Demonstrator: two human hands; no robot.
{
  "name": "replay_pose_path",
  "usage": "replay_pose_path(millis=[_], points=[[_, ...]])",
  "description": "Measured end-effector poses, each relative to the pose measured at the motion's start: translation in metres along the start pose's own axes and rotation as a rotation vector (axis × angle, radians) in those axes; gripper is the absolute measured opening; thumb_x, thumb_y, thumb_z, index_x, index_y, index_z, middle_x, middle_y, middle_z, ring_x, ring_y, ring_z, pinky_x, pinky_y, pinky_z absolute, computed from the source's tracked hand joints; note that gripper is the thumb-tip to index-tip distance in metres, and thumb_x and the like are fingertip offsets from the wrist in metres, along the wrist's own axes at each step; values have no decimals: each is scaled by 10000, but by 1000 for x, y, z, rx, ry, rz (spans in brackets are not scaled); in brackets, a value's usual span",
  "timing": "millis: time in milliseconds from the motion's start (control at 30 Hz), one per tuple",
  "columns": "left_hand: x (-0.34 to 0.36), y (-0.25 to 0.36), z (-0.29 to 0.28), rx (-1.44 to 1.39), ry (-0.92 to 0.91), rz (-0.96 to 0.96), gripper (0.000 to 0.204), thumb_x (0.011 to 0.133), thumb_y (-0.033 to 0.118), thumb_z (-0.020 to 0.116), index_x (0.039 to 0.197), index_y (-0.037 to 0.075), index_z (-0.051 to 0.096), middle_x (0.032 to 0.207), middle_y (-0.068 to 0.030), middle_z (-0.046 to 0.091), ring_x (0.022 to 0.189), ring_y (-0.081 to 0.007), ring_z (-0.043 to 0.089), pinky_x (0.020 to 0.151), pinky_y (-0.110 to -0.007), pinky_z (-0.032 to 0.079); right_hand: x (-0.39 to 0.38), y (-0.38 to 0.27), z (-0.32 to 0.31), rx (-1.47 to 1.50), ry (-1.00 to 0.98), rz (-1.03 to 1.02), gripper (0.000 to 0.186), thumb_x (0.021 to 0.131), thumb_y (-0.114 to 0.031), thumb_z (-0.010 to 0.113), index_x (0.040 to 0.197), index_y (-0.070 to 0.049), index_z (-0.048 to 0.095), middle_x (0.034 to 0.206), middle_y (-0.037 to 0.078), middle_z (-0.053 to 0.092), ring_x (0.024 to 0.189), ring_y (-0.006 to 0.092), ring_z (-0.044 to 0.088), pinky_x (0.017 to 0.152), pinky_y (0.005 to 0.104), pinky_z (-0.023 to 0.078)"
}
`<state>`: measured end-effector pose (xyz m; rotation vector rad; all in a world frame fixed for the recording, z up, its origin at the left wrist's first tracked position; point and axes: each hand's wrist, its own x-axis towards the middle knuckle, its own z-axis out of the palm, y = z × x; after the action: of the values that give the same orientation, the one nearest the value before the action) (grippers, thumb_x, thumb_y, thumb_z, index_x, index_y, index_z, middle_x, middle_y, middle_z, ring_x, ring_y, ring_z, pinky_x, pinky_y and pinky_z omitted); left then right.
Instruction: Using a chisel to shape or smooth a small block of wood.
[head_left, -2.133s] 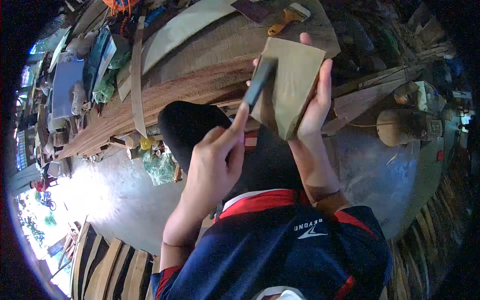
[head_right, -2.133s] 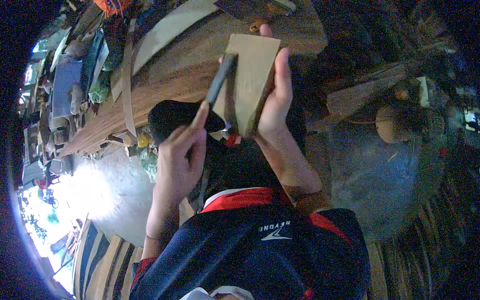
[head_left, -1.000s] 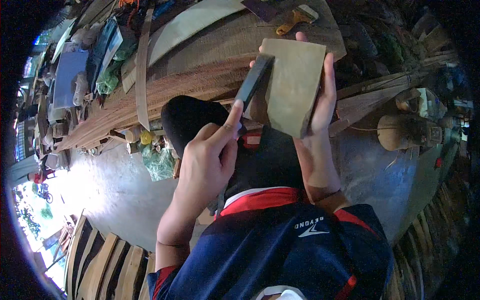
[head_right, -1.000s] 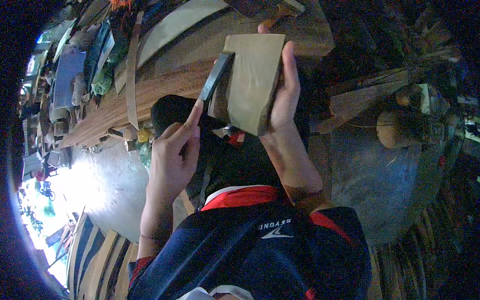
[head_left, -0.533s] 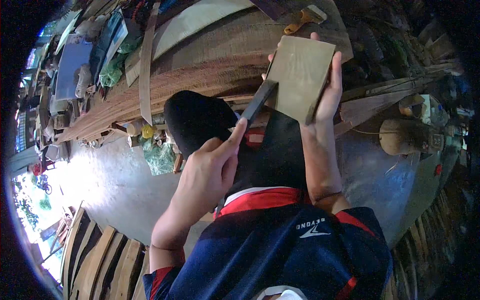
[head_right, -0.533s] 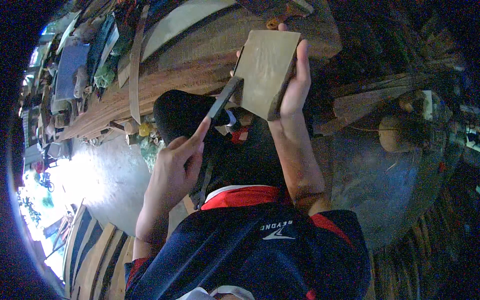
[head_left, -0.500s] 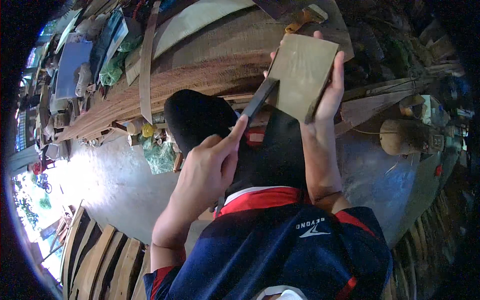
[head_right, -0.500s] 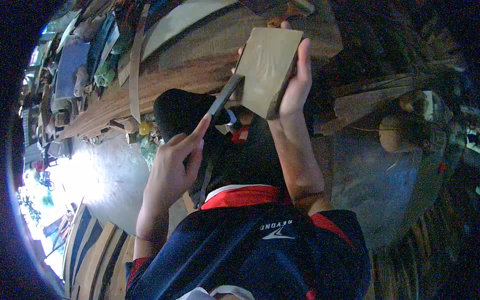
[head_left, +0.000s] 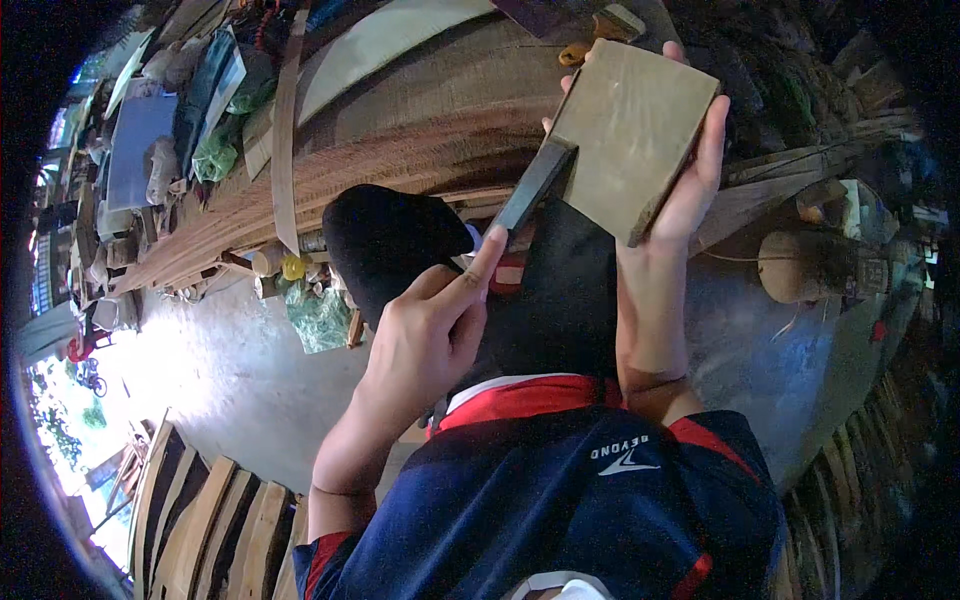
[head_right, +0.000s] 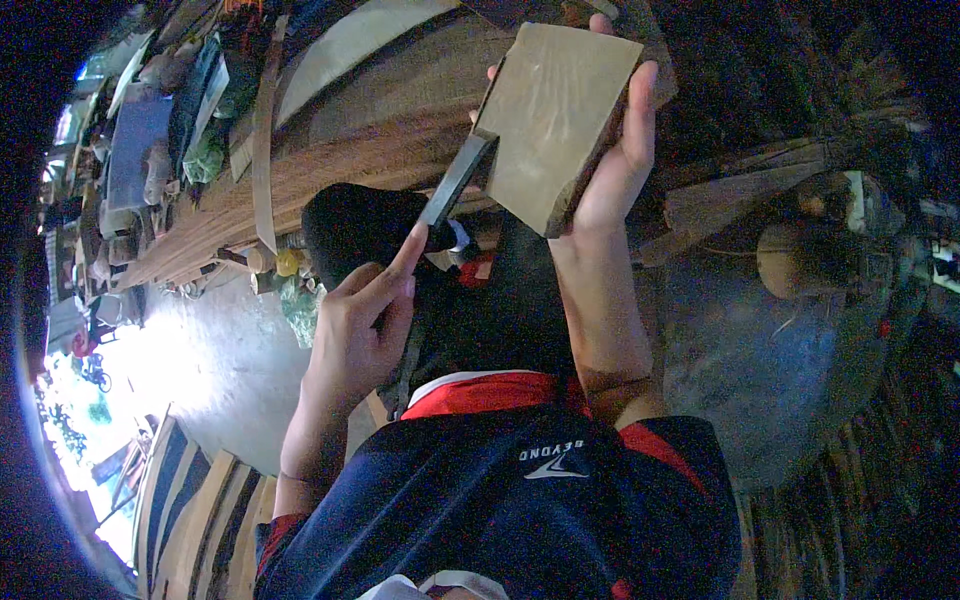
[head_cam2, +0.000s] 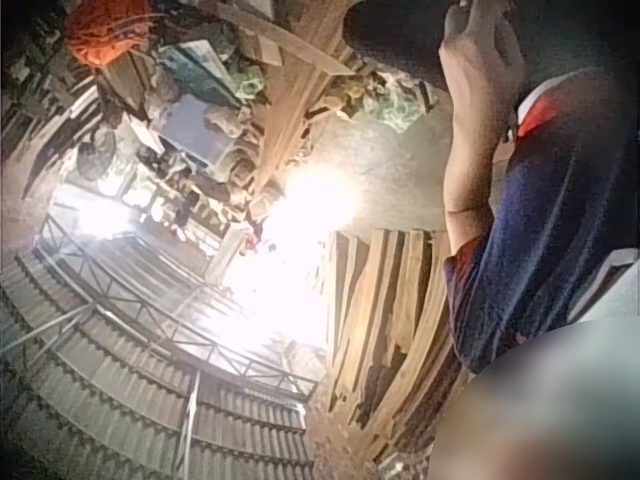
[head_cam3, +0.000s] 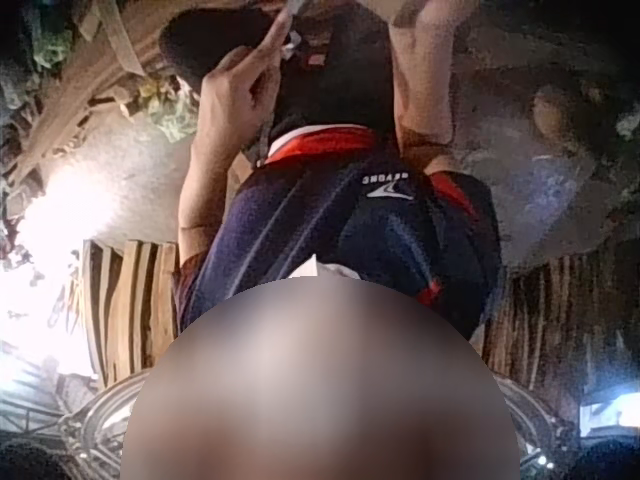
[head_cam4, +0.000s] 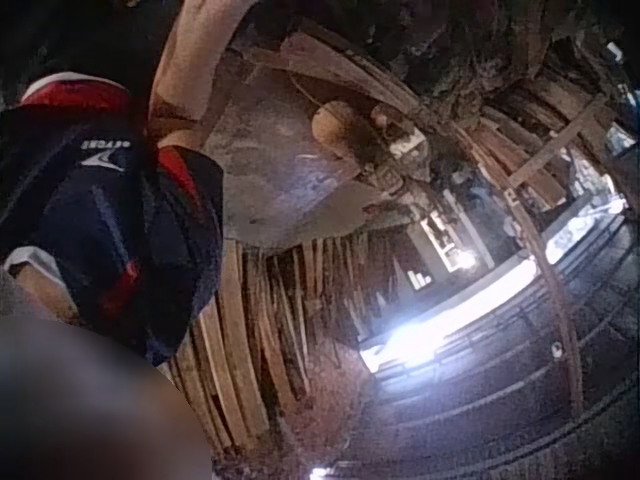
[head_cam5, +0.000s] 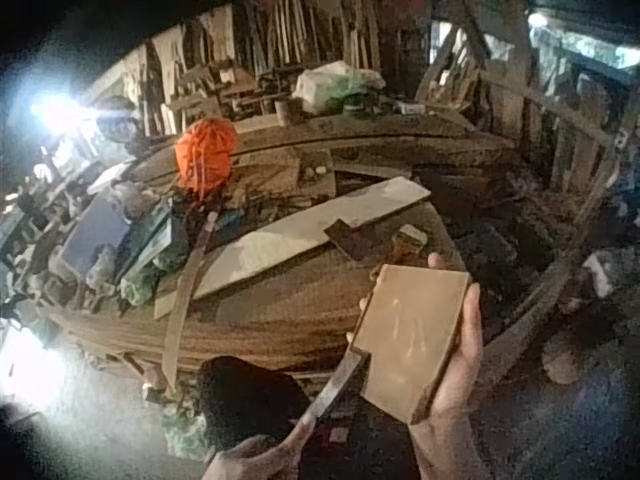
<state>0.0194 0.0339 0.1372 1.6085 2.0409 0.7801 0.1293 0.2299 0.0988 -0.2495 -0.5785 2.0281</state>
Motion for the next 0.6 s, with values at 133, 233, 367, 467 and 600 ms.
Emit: replay_pose_path(millis=[133,233,367,467,600], points=[[6,-1,1,20,-6,-18,572,815,-17,578,1357,142,489,689,-142,532,588,-290,555,583,-371,475,-4,5,1,34,16,25,631,930,-606,335,1410,-196,322,1240,168,541,1032,376,590,808,562,509],[14,0,4,-19,25,-22,570,815,-17,578,1357,136,489,683,-142,528,584,-286,554,580,-371,474,-5,11,2,14,70,41,617,931,-596,352,1397,-192,342,1227,162,552,1015,374,599,792,561,510],[-1,-2,4,-27,-11,-11,557,816,-13,580,1348,129,498,679,-146,524,576,-289,551,570,-380,468,1,2,-5,8,39,49,643,918,-616,360,1407,-200,327,1248,138,541,1011,370,599,793,557,510],[9,1,2,-19,-3,-21,560,809,-17,582,1344,126,499,682,-148,528,581,-295,559,578,-394,472,0,2,0,-73,38,-5,664,909,-631,361,1417,-206,312,1261,139,530,1022,374,592,802,564,509],[7,1,9,-31,24,10,576,808,-15,576,1357,132,483,671,-142,518,572,-299,551,559,-399,465,3,-8,4,-46,34,-4,660,906,-634,368,1411,-211,318,1253,152,534,1041,370,585,810,563,506]])
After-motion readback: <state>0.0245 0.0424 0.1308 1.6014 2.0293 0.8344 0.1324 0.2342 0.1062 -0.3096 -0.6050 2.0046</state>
